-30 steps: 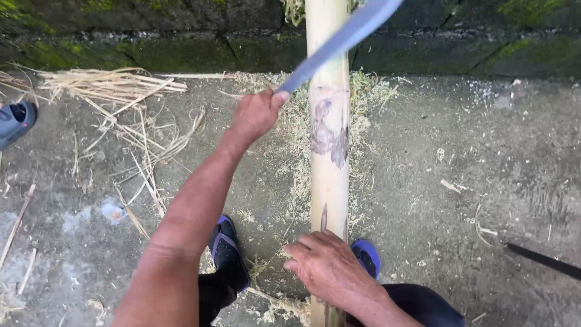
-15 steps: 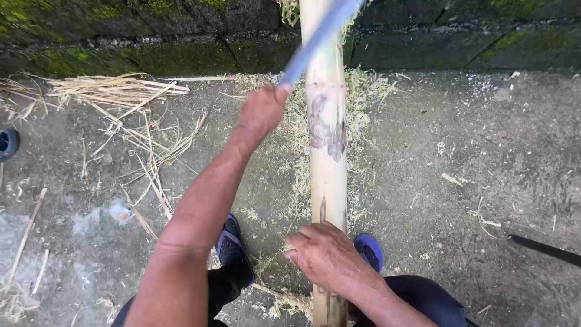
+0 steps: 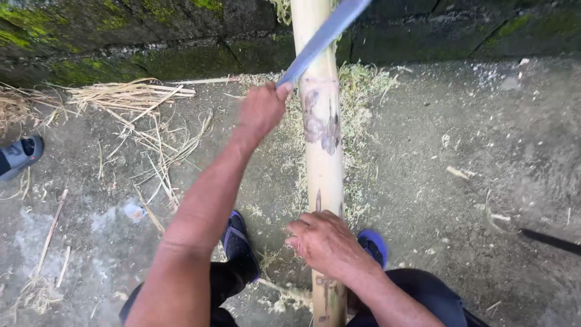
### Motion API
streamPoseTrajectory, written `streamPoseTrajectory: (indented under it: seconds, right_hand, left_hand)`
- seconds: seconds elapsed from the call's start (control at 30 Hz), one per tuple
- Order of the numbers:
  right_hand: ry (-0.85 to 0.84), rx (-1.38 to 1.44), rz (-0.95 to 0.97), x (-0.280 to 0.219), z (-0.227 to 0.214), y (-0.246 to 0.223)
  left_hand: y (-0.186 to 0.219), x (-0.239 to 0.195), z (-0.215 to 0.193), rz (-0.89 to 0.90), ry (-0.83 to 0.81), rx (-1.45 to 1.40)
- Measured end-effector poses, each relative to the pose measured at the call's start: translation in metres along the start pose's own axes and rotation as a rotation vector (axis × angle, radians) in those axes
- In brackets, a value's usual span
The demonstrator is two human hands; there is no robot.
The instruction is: Scraping the outer green layer from a bamboo pole using a machete to smooth the surface.
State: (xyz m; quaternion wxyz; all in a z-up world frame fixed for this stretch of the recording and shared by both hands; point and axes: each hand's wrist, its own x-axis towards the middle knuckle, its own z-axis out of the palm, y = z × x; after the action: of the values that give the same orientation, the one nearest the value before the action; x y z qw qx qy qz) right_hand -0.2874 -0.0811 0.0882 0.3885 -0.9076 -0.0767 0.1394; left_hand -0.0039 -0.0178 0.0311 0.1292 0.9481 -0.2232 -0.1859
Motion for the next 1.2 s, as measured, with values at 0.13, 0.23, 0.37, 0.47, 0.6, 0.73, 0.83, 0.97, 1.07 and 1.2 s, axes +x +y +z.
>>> streamPoseTrajectory:
  seconds: [0.13, 0.23, 0.37, 0.47, 0.6, 0.73, 0.83, 0.97, 1.07, 1.2]
  right_hand:
    - [0.096, 0.03, -0.016, -0.007, -0.014, 0.001]
    - [0.088, 0.027, 0.012, -0.011, -0.012, 0.008]
    - [-0.029, -0.02, 0.145, -0.008, -0.009, 0.015]
    - [-0.082, -0.056, 0.228, -0.007, -0.006, 0.022]
    - [-0.094, -0.065, 0.251, -0.005, 0.001, 0.031]
    - [-0.081, -0.077, 0.237, 0.002, -0.006, 0.019]
    - [-0.108, -0.094, 0.24, 0.005, 0.0, 0.023]
    - [-0.126, -0.108, 0.204, 0.002, 0.008, 0.022]
    - [-0.136, -0.097, 0.207, 0.005, 0.015, 0.028]
    - [-0.163, -0.095, 0.218, 0.001, 0.021, 0.028]
  left_hand:
    - [0.008, -0.012, 0.016, -0.128, 0.013, -0.273]
    - [0.002, -0.017, 0.022, -0.159, -0.021, -0.559]
    - [-0.013, 0.0, 0.044, -0.147, -0.047, -1.051]
    - [-0.011, 0.021, 0.056, -0.165, -0.005, -1.174]
    - [-0.011, 0.036, 0.039, -0.271, 0.084, -1.07]
    - [-0.022, 0.034, 0.06, -0.235, 0.09, -0.926]
    - [-0.033, 0.034, 0.075, -0.132, 0.061, -0.767]
    - [-0.038, 0.033, 0.072, -0.167, 0.059, -0.686]
    - [-0.036, 0.032, 0.071, -0.157, 0.043, -0.677]
    - [-0.041, 0.039, 0.075, -0.115, 0.043, -0.67]
